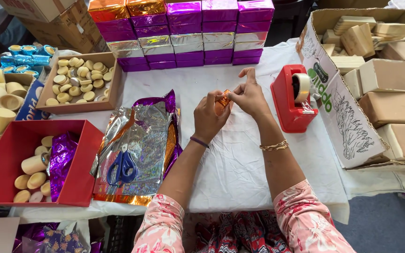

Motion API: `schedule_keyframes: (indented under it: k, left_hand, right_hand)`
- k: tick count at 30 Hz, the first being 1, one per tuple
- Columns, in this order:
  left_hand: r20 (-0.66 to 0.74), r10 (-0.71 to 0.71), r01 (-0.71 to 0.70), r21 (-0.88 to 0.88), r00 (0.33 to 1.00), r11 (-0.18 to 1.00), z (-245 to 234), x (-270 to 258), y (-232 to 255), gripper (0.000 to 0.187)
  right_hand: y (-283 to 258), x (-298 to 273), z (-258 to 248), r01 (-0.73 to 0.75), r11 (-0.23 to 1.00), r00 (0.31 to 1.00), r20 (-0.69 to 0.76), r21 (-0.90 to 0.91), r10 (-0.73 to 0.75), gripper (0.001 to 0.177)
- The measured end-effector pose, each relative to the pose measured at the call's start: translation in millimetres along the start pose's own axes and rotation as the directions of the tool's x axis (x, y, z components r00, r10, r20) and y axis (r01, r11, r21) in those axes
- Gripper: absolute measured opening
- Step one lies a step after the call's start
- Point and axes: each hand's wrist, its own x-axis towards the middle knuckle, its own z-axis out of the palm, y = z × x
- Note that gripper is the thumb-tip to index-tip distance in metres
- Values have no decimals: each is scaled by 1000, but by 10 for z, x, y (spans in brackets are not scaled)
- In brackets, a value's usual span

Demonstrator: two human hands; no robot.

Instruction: The person wipes a stack of small wooden blocks with a cloth, then wraps the stack in orange metallic foil. They fold the foil around the blocks and secure it with clear tape from a red dispenser. The wrapped package is placed on the table.

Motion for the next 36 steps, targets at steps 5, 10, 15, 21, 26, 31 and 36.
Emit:
schedule_keyframes:
  k: [5, 10, 15, 21, 26, 31, 36]
  left_hand:
    - [9, 31, -31, 5, 999, 1000, -5, -10, 44, 42]
    - [30, 55, -55, 18, 998, 998, -7, -29, 41, 41]
    - [22, 72, -72, 11, 997, 997, -59, 15, 99, 39]
    - [44, 39, -39, -16, 998, 999, -70, 34, 92, 29]
    - [45, 36, -35, -14, 998, 999, -43, 30, 75, 26]
    - [49, 22, -21, -21, 999, 1000, -30, 10, 51, 29]
    - [70, 44, -43, -18, 997, 999, 0, -2, 119, 29]
  right_hand:
    - [-100, 13, -52, -38, 972, 999, -13, -233, 35, 61]
    - [55, 61, -136, -71, 953, 996, 29, -295, 84, 62]
    - [218, 65, -139, -113, 979, 990, 64, -167, 125, 58]
    - [516, 47, -82, -102, 963, 988, 137, 249, 69, 58]
    - [465, -40, -37, -60, 919, 990, 138, 390, 6, 56]
    - [508, -51, -71, -131, 850, 976, 216, 510, 21, 57]
    - [572, -132, -180, -171, 801, 953, 302, 574, -13, 58]
